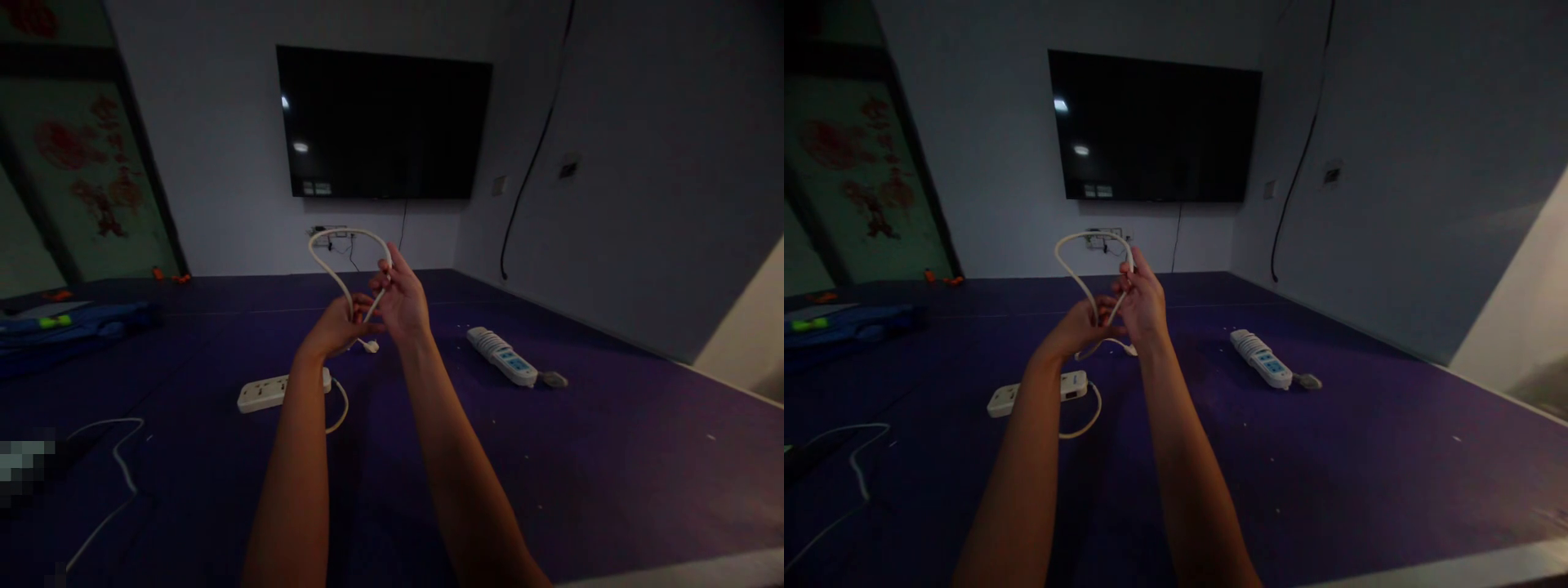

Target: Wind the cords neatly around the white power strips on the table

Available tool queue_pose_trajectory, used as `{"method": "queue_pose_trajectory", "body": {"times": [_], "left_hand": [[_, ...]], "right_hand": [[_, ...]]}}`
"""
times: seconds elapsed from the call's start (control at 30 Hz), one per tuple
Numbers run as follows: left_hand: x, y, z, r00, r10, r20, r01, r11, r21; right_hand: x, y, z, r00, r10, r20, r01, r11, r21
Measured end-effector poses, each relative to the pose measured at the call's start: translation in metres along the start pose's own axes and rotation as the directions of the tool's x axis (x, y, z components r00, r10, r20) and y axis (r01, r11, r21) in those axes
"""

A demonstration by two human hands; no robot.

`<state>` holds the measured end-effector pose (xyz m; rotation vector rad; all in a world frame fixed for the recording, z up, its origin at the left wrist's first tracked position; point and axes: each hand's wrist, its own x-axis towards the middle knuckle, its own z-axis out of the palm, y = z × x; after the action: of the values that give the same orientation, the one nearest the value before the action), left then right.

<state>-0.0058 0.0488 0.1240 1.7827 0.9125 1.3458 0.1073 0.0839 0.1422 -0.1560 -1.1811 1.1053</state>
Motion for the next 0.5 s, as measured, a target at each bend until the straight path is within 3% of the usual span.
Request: {"method": "queue_pose_trajectory", "body": {"times": [0.07,0.13,0.23,0.3,0.33,0.4,0.47,0.5], "left_hand": [[0.0,-0.001,0.0,0.996,-0.026,0.091,0.026,1.0,0.001],[0.0,0.001,0.002,0.997,0.004,0.079,-0.003,1.0,-0.013],[0.003,0.009,0.004,0.986,0.111,-0.127,-0.126,0.985,-0.116],[0.004,0.016,0.003,0.942,0.168,-0.292,-0.234,0.95,-0.206],[0.004,0.02,0.001,0.916,0.188,-0.355,-0.286,0.926,-0.247],[0.003,0.029,-0.005,0.866,0.227,-0.446,-0.385,0.871,-0.305],[-0.001,0.037,-0.012,0.809,0.275,-0.519,-0.482,0.817,-0.318],[-0.003,0.041,-0.015,0.776,0.3,-0.555,-0.528,0.79,-0.312]], "right_hand": [[0.0,-0.001,0.001,0.999,-0.037,0.014,0.037,0.999,-0.021],[0.001,0.001,0.0,0.997,-0.06,0.054,0.063,0.996,-0.06],[0.006,0.014,-0.009,0.989,-0.054,0.139,0.079,0.979,-0.187],[0.008,0.031,-0.022,0.98,-0.016,0.196,0.088,0.927,-0.364],[0.008,0.041,-0.029,0.975,0.021,0.223,0.093,0.87,-0.485],[0.003,0.062,-0.043,0.937,0.184,0.298,0.104,0.667,-0.738],[-0.007,0.081,-0.053,0.821,0.46,0.339,0.126,0.433,-0.893],[-0.014,0.09,-0.056,0.786,0.522,0.331,0.121,0.395,-0.911]]}}
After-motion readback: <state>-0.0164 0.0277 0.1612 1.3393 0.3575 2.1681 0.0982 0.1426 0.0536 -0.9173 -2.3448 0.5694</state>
